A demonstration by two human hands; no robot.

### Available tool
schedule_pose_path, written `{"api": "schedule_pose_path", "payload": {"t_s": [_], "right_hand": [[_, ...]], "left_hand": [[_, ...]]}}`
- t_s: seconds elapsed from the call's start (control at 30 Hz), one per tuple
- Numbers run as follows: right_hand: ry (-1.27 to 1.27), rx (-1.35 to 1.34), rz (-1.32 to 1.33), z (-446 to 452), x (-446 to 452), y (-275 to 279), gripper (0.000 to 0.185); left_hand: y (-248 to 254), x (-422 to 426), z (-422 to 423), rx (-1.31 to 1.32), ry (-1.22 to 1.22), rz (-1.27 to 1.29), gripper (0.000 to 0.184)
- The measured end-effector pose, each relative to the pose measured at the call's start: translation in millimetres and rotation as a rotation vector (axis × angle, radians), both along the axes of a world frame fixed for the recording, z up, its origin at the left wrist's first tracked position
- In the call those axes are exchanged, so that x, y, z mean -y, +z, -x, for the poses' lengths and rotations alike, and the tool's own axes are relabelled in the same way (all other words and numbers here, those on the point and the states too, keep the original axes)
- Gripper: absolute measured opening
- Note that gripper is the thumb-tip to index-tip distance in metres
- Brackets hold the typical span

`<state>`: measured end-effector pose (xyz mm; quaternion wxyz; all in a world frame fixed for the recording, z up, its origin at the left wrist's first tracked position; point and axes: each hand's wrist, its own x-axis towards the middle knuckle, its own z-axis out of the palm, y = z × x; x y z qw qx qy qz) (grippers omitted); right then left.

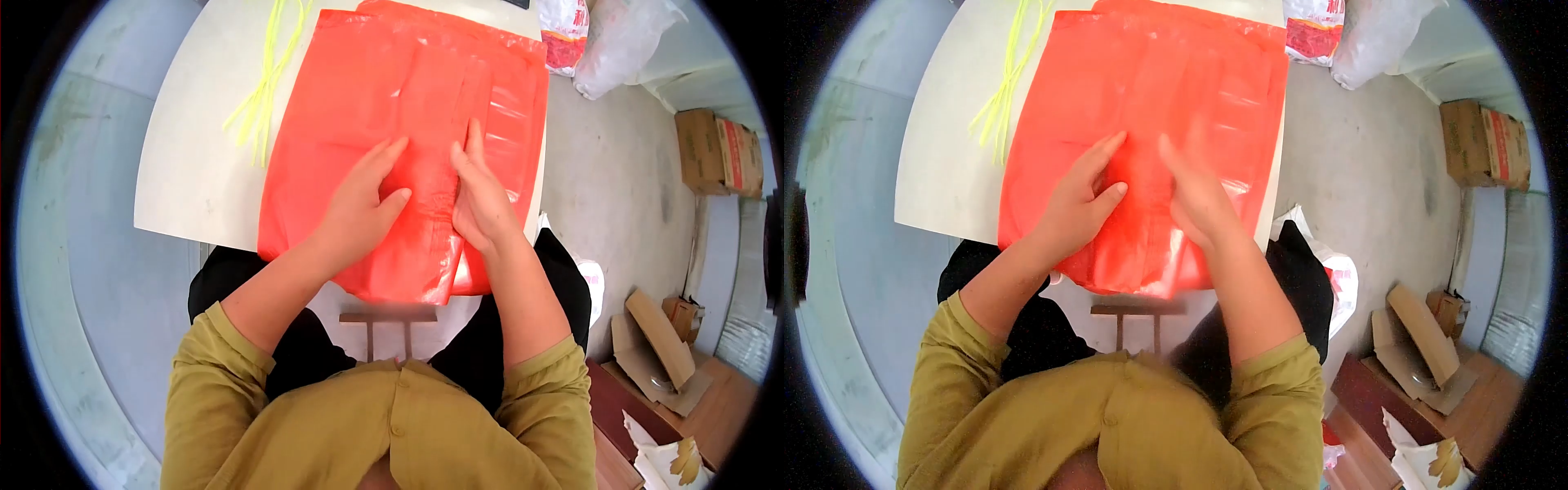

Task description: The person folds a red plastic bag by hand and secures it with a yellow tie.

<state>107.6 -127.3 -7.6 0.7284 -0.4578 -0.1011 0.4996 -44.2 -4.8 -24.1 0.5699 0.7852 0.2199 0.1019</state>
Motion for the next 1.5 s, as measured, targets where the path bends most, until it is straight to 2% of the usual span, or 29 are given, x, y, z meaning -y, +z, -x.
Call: {"api": "schedule_pose_path", "payload": {"t_s": [0.07,0.17,0.27,0.37,0.6,0.67,0.7,0.8,1.07,1.27,1.37,1.43,1.5], "right_hand": [[0.008,0.048,0.032,2,-2,-4,0.087],[-0.008,0.037,0.027,4,-3,-6,0.081],[-0.025,-0.001,0.012,4,-3,-9,0.076],[-0.02,0.002,-0.005,4,-4,-11,0.071],[0.054,-0.117,-0.139,4,-9,-4,0.073],[0.044,-0.173,-0.096,6,-7,4,0.074],[0.04,-0.2,-0.077,6,-7,7,0.075],[-0.031,-0.036,-0.077,6,-10,-7,0.074],[-0.052,-0.045,-0.126,-10,-15,-25,0.073],[0.048,-0.071,-0.235,-5,-14,1,0.07],[-0.052,0.063,-0.13,5,-24,30,0.072],[-0.093,0.124,-0.037,-1,-32,26,0.081],[-0.072,0.157,0.017,-27,-45,-1,0.097]], "left_hand": [[9,4,-2,-0.052,-0.012,-0.125,0.066],[16,8,-4,-0.07,-0.032,-0.076,0.067],[7,9,-6,-0.026,-0.064,-0.19,0.067],[8,8,-8,-0.018,-0.081,-0.149,0.069],[3,12,-8,-0.042,-0.15,-0.444,0.093],[0,14,-10,-0.041,-0.141,-0.505,0.101],[1,15,-11,-0.055,-0.142,-0.508,0.101],[6,18,-15,-0.086,-0.138,-0.518,0.102],[6,29,-20,-0.196,-0.144,-0.614,0.099],[7,31,-22,-0.199,-0.15,-0.653,0.096],[7,32,-23,-0.182,-0.148,-0.654,0.095],[6,32,-22,-0.172,-0.144,-0.662,0.094],[6,31,-22,-0.161,-0.147,-0.67,0.092]]}}
